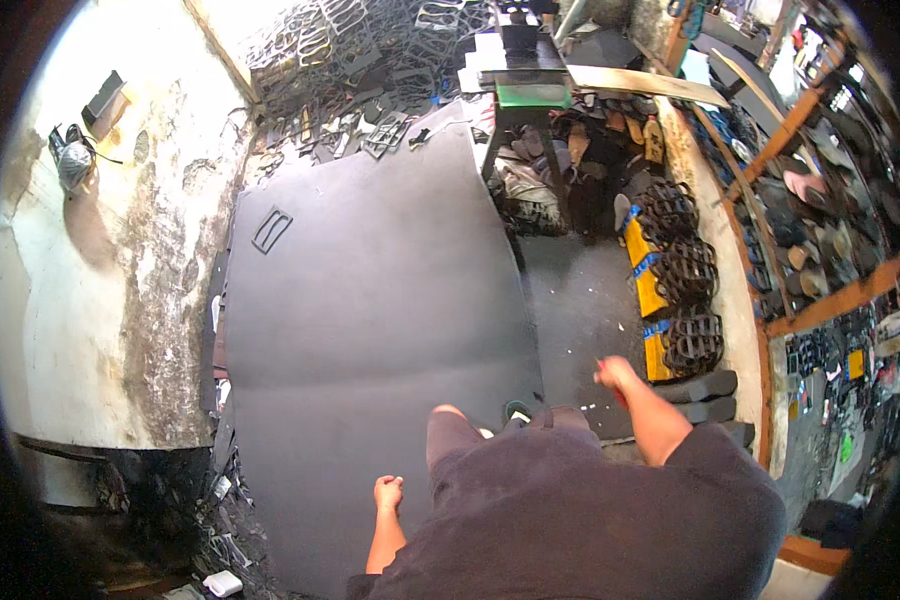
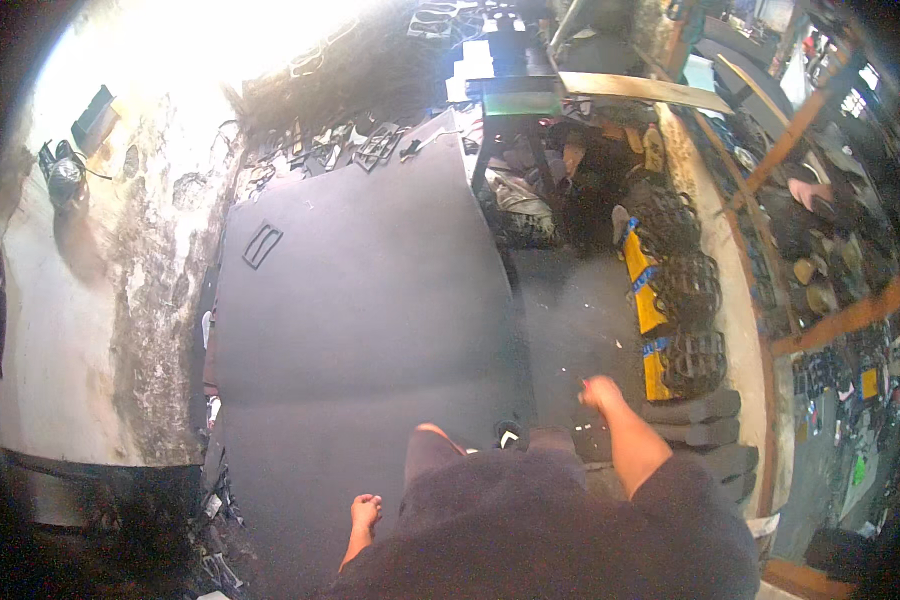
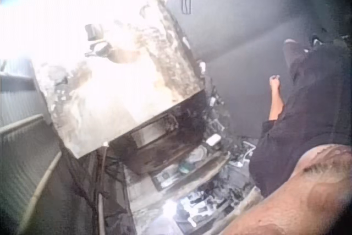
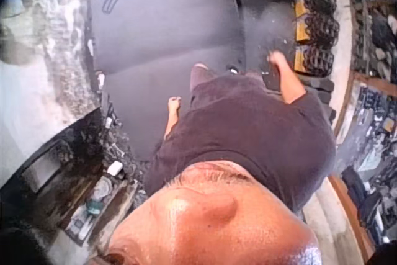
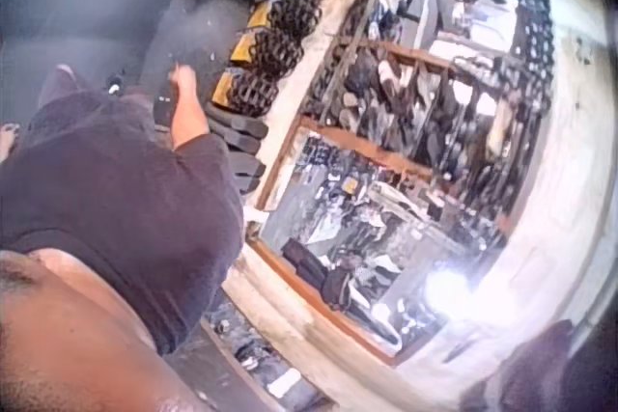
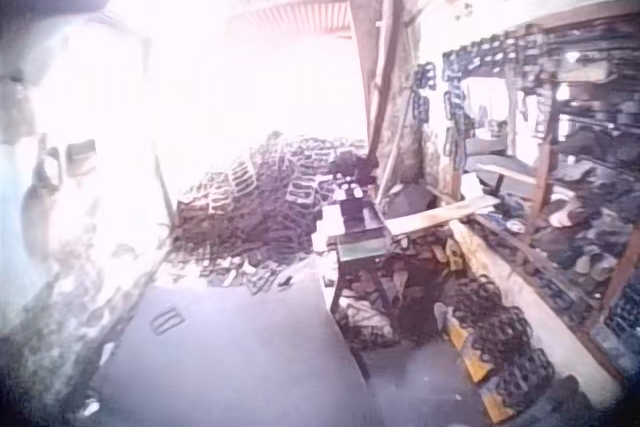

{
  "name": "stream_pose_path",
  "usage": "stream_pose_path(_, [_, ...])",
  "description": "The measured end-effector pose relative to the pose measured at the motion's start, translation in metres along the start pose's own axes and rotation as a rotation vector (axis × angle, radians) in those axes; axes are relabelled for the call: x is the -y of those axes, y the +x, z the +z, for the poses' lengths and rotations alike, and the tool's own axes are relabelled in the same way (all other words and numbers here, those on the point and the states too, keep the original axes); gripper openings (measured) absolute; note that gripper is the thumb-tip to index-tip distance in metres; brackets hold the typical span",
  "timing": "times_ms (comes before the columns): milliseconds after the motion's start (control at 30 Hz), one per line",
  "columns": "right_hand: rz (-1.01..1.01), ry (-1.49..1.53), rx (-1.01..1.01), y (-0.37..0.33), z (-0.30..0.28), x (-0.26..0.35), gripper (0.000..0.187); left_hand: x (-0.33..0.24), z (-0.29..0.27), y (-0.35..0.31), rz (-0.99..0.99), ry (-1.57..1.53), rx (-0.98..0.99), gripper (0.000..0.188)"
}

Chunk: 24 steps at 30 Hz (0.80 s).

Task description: The person uses a red utility knife to cut a small black rubber piece, then moves to a large gray rubber sheet and cuts it into smaller pieces. The person also handles a pile of black rubber scraps, placing them aside.

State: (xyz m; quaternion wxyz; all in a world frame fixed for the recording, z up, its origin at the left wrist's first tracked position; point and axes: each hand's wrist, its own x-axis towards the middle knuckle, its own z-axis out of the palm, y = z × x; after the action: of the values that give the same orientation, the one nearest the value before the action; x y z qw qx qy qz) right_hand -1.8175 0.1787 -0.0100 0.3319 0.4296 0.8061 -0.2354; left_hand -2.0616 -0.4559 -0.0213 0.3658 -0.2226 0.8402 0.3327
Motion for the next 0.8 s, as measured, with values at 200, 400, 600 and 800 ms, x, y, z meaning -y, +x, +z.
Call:
stream_pose_path(200, [-0.516,0.19,-0.382,0.088,-0.248,0.322,0.034,-0.241,-0.05,0.055,0.24,-0.33,-0.089,0.043])
stream_pose_path(400, [-0.851,0.481,-0.155,0.148,-0.324,0.596,0.039,-0.58,-0.081,0.15,0.815,-0.052,0.206,0.066])
stream_pose_path(600, [-0.6,0.653,0.057,0.191,-0.411,0.751,0.049,-0.809,-0.093,0.198,0.904,0.12,0.448,0.067])
stream_pose_path(800, [-0.62,0.813,0.415,0.372,-0.471,0.828,0.055,-0.875,-0.125,0.363,0.605,-0.005,0.319,0.045])
